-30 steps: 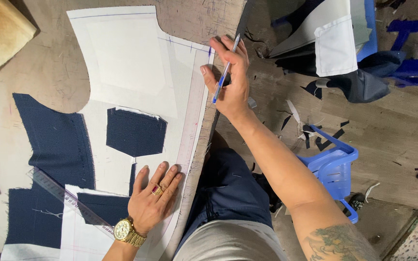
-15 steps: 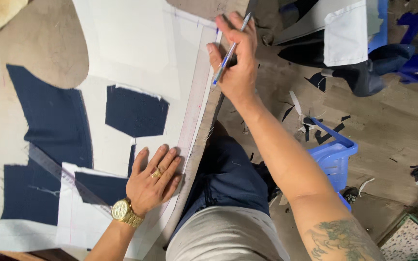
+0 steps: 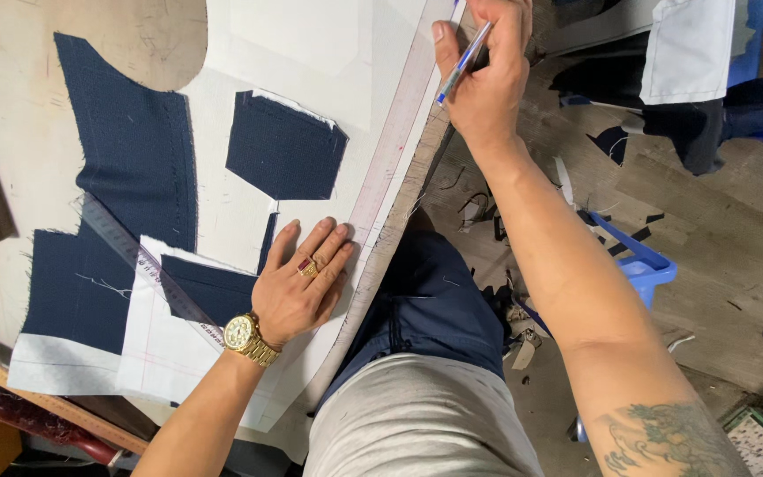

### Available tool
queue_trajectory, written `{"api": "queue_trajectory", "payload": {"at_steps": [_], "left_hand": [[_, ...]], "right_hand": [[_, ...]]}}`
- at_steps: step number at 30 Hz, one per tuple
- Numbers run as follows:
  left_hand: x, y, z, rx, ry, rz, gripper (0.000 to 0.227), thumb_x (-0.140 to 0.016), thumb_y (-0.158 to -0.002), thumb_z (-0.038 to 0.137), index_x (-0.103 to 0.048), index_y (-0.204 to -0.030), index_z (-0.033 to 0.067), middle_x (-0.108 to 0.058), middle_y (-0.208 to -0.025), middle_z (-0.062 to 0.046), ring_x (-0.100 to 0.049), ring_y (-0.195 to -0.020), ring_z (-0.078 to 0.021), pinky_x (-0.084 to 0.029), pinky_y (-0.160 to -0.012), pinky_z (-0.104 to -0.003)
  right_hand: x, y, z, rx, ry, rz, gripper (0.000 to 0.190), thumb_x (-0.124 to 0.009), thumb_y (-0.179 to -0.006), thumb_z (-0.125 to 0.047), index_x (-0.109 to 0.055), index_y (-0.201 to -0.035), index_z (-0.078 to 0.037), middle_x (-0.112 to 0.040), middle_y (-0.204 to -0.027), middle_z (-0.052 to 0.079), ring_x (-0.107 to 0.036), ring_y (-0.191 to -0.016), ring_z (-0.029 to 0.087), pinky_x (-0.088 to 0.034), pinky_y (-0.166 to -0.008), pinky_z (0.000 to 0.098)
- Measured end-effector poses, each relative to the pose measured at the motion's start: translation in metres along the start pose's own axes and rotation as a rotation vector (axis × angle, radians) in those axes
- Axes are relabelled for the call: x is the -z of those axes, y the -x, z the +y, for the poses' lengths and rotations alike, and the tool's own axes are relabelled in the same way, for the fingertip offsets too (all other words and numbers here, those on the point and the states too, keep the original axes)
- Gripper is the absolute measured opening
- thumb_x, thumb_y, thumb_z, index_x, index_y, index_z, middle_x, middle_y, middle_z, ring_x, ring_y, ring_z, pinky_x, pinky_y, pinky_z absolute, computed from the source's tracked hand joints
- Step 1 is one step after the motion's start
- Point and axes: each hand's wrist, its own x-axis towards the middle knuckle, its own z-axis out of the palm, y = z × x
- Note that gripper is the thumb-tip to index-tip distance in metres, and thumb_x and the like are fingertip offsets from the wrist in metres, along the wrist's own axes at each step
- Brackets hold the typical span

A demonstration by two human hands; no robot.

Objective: The person marks lines on fabric pieces using a ruler and a pen. They position the ruler against pre-cut white and dark blue fabric components on a workbench, drawing specific guides and alignment marks before organizing the pieces into a stack.

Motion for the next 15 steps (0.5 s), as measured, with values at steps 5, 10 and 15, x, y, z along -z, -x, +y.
{"api": "queue_trajectory", "payload": {"at_steps": [5,10,15], "left_hand": [[-0.001,0.002,0.000,-0.006,-0.014,-0.024,0.046,-0.056,-0.103,0.022,-0.053,-0.146,0.0044,-0.051,-0.155,-0.014,-0.050,-0.144,-0.0353,-0.034,-0.118,-0.061],[-0.001,0.002,-0.001,-0.003,-0.017,-0.033,0.047,-0.057,-0.104,0.023,-0.053,-0.146,0.0042,-0.051,-0.155,-0.014,-0.049,-0.145,-0.0353,-0.032,-0.118,-0.061],[0.000,0.001,0.000,-0.006,-0.023,-0.020,0.046,-0.058,-0.106,0.024,-0.052,-0.147,0.0045,-0.050,-0.156,-0.013,-0.049,-0.145,-0.0350,-0.034,-0.118,-0.060]], "right_hand": [[-0.002,0.009,0.010,-0.051,0.001,0.003,0.030,-0.073,-0.102,-0.003,-0.050,-0.121,0.001,-0.049,-0.121,0.019,-0.070,-0.112,0.035,-0.057,-0.105,0.0407],[0.000,0.010,0.010,-0.017,0.051,-0.017,0.032,-0.076,-0.105,-0.003,-0.053,-0.127,-0.004,-0.056,-0.126,0.019,-0.073,-0.118,0.035,-0.058,-0.101,0.0408],[0.000,0.010,0.012,-0.024,0.130,0.005,0.023,-0.075,-0.103,-0.012,-0.054,-0.108,-0.004,-0.057,-0.095,0.014,-0.065,-0.071,0.025,-0.049,-0.068,0.0385]]}}
